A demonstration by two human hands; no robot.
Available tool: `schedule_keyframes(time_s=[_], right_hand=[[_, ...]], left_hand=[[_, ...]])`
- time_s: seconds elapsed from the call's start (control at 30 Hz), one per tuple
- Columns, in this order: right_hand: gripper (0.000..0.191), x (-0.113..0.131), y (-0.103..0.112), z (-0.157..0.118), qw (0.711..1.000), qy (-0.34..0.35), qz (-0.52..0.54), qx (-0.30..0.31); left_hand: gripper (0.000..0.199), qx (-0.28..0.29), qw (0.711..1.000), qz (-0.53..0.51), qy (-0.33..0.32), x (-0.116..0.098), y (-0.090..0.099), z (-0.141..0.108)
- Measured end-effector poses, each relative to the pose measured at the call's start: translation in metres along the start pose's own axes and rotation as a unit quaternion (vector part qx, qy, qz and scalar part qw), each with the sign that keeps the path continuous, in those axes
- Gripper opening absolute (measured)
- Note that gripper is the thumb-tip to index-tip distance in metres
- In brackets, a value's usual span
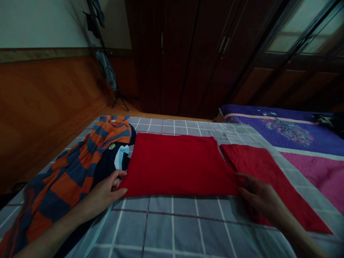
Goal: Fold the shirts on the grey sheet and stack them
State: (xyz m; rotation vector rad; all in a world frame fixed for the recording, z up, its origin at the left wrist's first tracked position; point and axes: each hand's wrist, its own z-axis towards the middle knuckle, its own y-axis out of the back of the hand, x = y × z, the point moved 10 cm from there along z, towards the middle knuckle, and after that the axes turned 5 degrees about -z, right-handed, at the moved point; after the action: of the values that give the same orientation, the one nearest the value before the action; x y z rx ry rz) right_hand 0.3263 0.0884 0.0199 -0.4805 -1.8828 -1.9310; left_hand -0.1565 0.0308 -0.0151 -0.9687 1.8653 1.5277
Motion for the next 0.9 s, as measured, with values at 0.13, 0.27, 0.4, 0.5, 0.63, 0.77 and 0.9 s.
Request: schedule_keyframes(time_s=[0.13, 0.27, 0.4, 0.5, 0.63, 0.77, 0.9], right_hand=[[0.042, 0.039, 0.011, -0.008, 0.986, 0.075, -0.145, -0.040], [0.037, 0.135, -0.018, -0.012, 0.964, 0.221, -0.133, -0.070], [0.044, 0.198, -0.090, -0.013, 0.946, 0.293, -0.142, -0.010], [0.057, 0.195, -0.125, -0.015, 0.940, 0.300, -0.158, 0.034], [0.071, 0.146, -0.120, -0.010, 0.938, 0.271, -0.214, 0.041], [0.073, 0.119, -0.098, 0.008, 0.947, 0.214, -0.240, 0.006], [0.066, 0.164, -0.114, 0.023, 0.942, 0.252, -0.222, 0.008]], left_hand=[[0.039, -0.028, 0.979, 0.181, -0.085, -0.046, 0.011, -0.001], [0.034, -0.016, 0.929, 0.249, -0.273, -0.130, -0.032, 0.008], [0.044, 0.031, 0.891, 0.304, -0.337, -0.151, -0.104, 0.029], [0.057, 0.050, 0.883, 0.322, -0.339, -0.133, -0.133, 0.041], [0.063, 0.060, 0.884, 0.312, -0.342, -0.118, -0.136, 0.042], [0.064, 0.079, 0.884, 0.314, -0.337, -0.127, -0.125, 0.043], [0.059, 0.010, 0.882, 0.337, -0.328, -0.134, -0.093, 0.064]])
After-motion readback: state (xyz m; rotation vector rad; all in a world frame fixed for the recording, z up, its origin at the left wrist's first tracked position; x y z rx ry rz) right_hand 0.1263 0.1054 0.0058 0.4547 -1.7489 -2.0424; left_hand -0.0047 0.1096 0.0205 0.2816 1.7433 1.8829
